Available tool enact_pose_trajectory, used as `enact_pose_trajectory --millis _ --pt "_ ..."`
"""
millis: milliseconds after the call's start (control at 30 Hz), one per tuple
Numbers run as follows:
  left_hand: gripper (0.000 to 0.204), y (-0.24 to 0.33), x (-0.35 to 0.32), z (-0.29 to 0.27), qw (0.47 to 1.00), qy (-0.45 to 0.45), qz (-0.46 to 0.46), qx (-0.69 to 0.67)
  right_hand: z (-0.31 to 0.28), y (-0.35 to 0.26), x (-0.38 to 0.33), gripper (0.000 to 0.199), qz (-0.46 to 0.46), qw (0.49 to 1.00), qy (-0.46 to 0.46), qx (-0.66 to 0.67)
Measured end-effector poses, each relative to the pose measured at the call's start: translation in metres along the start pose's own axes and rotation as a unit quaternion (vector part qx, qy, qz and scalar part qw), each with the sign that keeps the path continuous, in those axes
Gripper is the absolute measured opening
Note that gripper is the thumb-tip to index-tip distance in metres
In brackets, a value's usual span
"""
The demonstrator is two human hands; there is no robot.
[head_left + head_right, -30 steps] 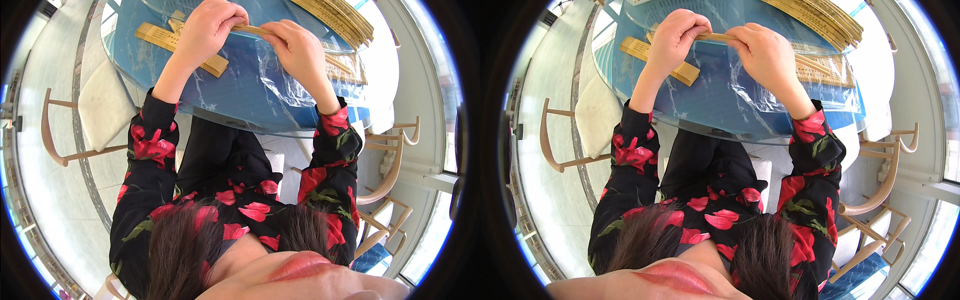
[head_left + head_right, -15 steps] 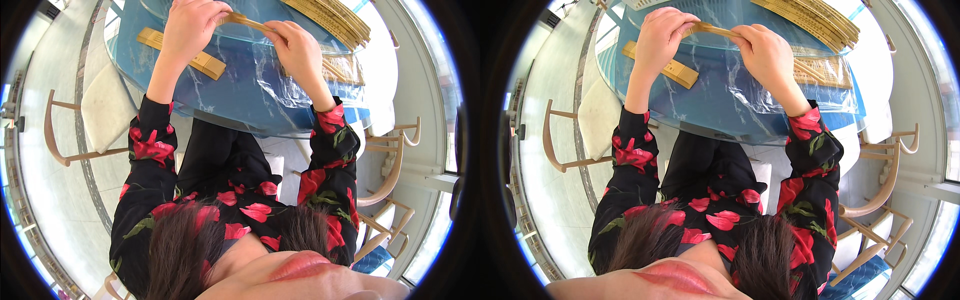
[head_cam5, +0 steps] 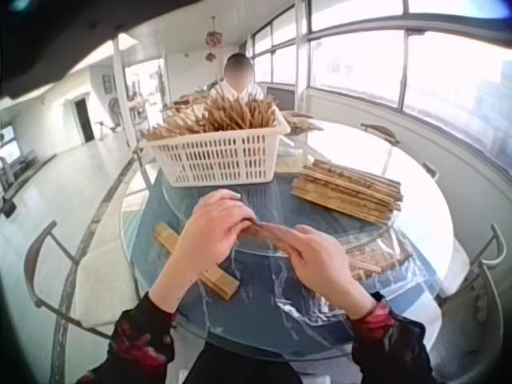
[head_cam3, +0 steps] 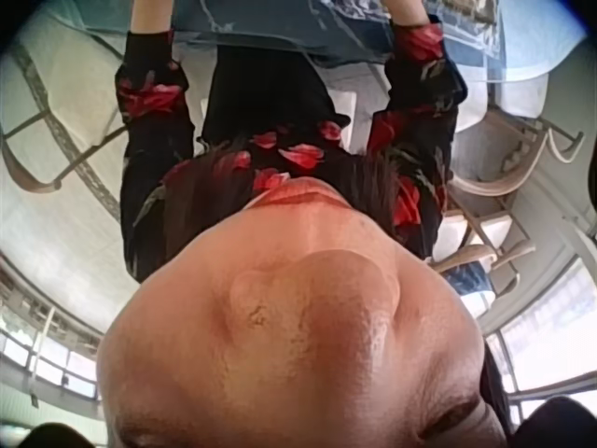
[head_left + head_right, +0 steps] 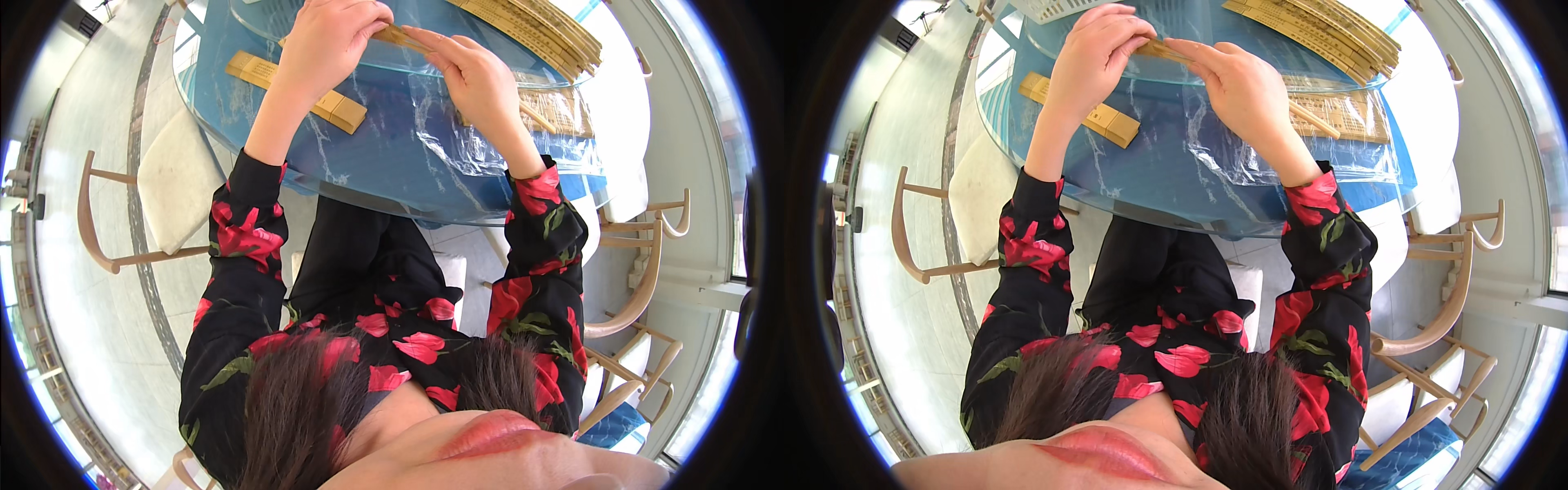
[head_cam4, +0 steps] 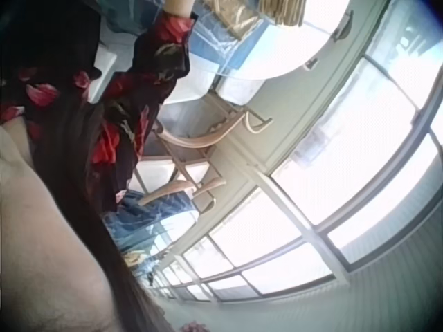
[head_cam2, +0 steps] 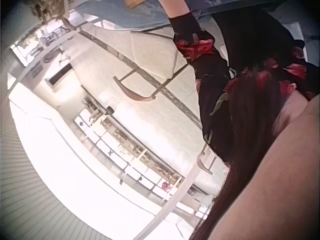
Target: The person sits at a table and repeatedly picks up thin bamboo strips and a wider bamboo ruler. They align the strips with the ruler and appear to be assembling or bundling them together. The person handles the strips one at a time, placing them into a white basket after each assembly.
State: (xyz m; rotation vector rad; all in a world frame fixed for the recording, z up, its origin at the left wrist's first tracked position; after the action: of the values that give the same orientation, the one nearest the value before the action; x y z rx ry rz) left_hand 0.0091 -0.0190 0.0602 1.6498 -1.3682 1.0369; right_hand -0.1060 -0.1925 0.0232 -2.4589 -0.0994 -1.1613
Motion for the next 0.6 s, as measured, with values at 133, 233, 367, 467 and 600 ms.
enact_pose_trajectory --millis 133,233,367,467,600 --pt "0.017 0.026 -0.014 -0.004 0.993 0.073 -0.083 -0.040 0.000 0.011 0.001 0.036 0.030 0.995 0.078 0.057" --pt "0.035 0.017 -0.028 0.017 0.934 -0.006 -0.282 -0.220 -0.003 0.018 0.003 0.035 0.128 0.976 0.077 0.157" --pt "0.046 0.012 -0.013 0.044 0.771 0.113 -0.375 -0.502 -0.005 0.013 0.004 0.033 0.263 0.894 -0.041 0.361" --pt "0.048 0.001 -0.016 0.052 0.612 0.194 -0.390 -0.660 0.003 0.001 0.000 0.032 0.298 0.878 -0.101 0.361" --pt "0.038 0.011 -0.025 0.060 0.489 0.258 -0.438 -0.709 0.010 0.001 -0.006 0.023 0.219 0.935 -0.070 0.271"
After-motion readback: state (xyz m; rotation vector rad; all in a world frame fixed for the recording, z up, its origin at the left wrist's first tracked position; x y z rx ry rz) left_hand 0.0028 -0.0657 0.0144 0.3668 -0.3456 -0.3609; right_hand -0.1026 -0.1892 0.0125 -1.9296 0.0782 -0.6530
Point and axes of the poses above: each hand's wrist, its own x-axis towards the middle knuckle, its own z-axis out of the palm, y = z × x, the point moved 3 cm from there along x, towards the middle knuckle, and after that the axes turned 12 degrees about y, right-handed, at the moved point
